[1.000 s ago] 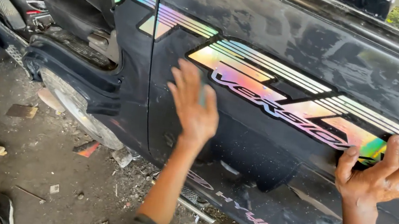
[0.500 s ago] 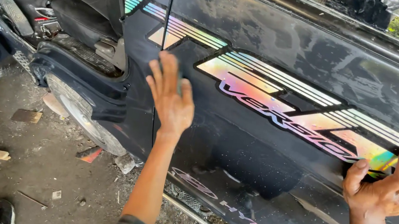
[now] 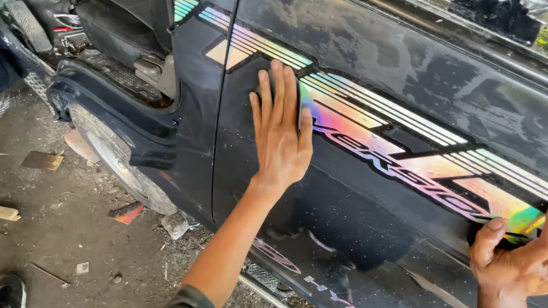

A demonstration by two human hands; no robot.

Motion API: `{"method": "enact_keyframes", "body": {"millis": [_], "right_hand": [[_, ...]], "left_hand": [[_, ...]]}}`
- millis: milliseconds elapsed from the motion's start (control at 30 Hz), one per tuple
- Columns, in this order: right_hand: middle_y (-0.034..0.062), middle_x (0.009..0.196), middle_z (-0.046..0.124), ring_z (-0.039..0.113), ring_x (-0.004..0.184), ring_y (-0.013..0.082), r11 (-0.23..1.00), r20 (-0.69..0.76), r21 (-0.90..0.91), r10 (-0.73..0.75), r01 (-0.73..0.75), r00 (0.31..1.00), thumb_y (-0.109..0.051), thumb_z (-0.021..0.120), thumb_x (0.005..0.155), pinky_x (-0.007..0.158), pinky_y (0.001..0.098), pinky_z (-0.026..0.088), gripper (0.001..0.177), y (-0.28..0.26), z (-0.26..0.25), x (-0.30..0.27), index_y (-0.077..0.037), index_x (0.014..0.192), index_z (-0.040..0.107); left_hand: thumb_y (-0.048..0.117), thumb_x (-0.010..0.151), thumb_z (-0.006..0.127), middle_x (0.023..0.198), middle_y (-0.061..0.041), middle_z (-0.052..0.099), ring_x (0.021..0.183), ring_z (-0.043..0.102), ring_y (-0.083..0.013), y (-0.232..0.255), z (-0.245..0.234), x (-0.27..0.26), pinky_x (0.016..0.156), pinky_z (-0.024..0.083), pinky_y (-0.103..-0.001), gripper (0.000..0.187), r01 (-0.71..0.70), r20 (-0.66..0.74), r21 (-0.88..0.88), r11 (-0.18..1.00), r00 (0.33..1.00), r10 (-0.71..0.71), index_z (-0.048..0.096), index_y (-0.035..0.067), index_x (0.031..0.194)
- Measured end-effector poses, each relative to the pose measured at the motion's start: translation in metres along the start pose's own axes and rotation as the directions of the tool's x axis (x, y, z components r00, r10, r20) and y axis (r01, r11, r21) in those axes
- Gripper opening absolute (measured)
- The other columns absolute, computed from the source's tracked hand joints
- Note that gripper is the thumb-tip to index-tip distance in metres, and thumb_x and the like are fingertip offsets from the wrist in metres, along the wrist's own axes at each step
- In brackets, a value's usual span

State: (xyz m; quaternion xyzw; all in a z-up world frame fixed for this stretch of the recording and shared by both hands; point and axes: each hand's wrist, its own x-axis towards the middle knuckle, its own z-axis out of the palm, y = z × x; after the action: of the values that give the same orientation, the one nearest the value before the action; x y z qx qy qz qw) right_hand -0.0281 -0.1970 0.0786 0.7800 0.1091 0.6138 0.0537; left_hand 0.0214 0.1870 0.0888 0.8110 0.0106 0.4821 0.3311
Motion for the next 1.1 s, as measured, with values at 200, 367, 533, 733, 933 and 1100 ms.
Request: {"method": "enact_keyframes", "body": {"millis": [200, 367, 533, 733, 933, 1100], "right_hand": [[0.0338, 0.171, 0.034, 0.025, 0.158, 0.0555, 1.000, 0.085, -0.004, 0.026, -0.025, 0.996, -0.039, 0.054, 0.110, 0.124, 0.0663, 0.013, 0.064, 0.010, 0.000, -0.010, 0.000, 0.160, 0.044], [0.0335, 0.171, 0.033, 0.021, 0.160, 0.0540, 0.999, 0.105, 0.020, 0.048, -0.051, 0.993, -0.039, 0.058, 0.110, 0.130, 0.0684, 0.010, 0.065, 0.009, -0.001, -0.011, -0.002, 0.162, 0.046], [0.0342, 0.171, 0.033, 0.022, 0.161, 0.0547, 0.999, 0.112, 0.026, 0.040, -0.044, 0.993, -0.038, 0.056, 0.112, 0.129, 0.0695, 0.010, 0.065, 0.010, -0.001, -0.011, -0.002, 0.164, 0.045], [0.0342, 0.171, 0.035, 0.022, 0.161, 0.0546, 1.000, 0.079, 0.012, 0.006, -0.007, 0.997, -0.040, 0.058, 0.112, 0.125, 0.0662, 0.010, 0.065, 0.012, 0.001, -0.013, -0.003, 0.162, 0.040], [0.0331, 0.169, 0.037, 0.029, 0.158, 0.0543, 0.997, 0.063, 0.037, 0.061, -0.063, 0.996, -0.040, 0.055, 0.112, 0.127, 0.0684, 0.018, 0.065, 0.004, 0.000, -0.009, -0.001, 0.162, 0.046], [0.0339, 0.164, 0.037, 0.040, 0.148, 0.0523, 1.000, 0.037, 0.008, -0.023, 0.022, 0.999, -0.037, 0.054, 0.112, 0.117, 0.0639, 0.028, 0.062, -0.005, -0.011, 0.006, -0.001, 0.161, 0.045]], "left_hand": [[0.031, 0.110, 0.039, 0.173, -0.016, 0.018, 0.162, 0.012, -0.0415, -0.009, -0.004, 0.001, 0.129, 0.009, -0.058, 0.061, 0.089, -0.034, 0.046, 0.995, 0.996, -0.087, 0.027, 0.006, 0.165], [0.027, 0.110, 0.045, 0.172, -0.013, 0.022, 0.160, 0.017, -0.0410, 0.007, -0.004, -0.006, 0.129, 0.011, -0.059, 0.061, -0.084, 0.034, 0.189, 0.978, 0.996, 0.079, 0.028, 0.007, 0.164], [0.029, 0.111, 0.041, 0.173, -0.018, 0.016, 0.161, 0.012, -0.0438, 0.002, -0.011, -0.008, 0.129, 0.011, -0.058, 0.062, 0.122, -0.013, 0.003, 0.993, 0.992, -0.122, 0.024, 0.003, 0.165], [0.036, 0.113, 0.034, 0.174, -0.020, 0.008, 0.162, 0.006, -0.0414, -0.005, 0.029, -0.062, 0.129, 0.007, -0.055, 0.068, 0.184, -0.003, -0.046, 0.982, 0.983, -0.184, 0.013, 0.000, 0.166], [0.041, 0.118, 0.025, 0.178, -0.019, 0.003, 0.166, -0.001, -0.0393, 0.010, 0.020, -0.005, 0.135, 0.004, -0.054, 0.066, 0.059, -0.080, -0.234, 0.970, 0.994, -0.079, 0.011, 0.001, 0.168], [0.040, 0.114, 0.028, 0.175, -0.020, 0.005, 0.163, 0.001, -0.0401, -0.022, 0.026, -0.047, 0.131, 0.003, -0.054, 0.067, 0.146, -0.042, -0.141, 0.979, 0.987, -0.153, 0.013, 0.000, 0.166]]}}
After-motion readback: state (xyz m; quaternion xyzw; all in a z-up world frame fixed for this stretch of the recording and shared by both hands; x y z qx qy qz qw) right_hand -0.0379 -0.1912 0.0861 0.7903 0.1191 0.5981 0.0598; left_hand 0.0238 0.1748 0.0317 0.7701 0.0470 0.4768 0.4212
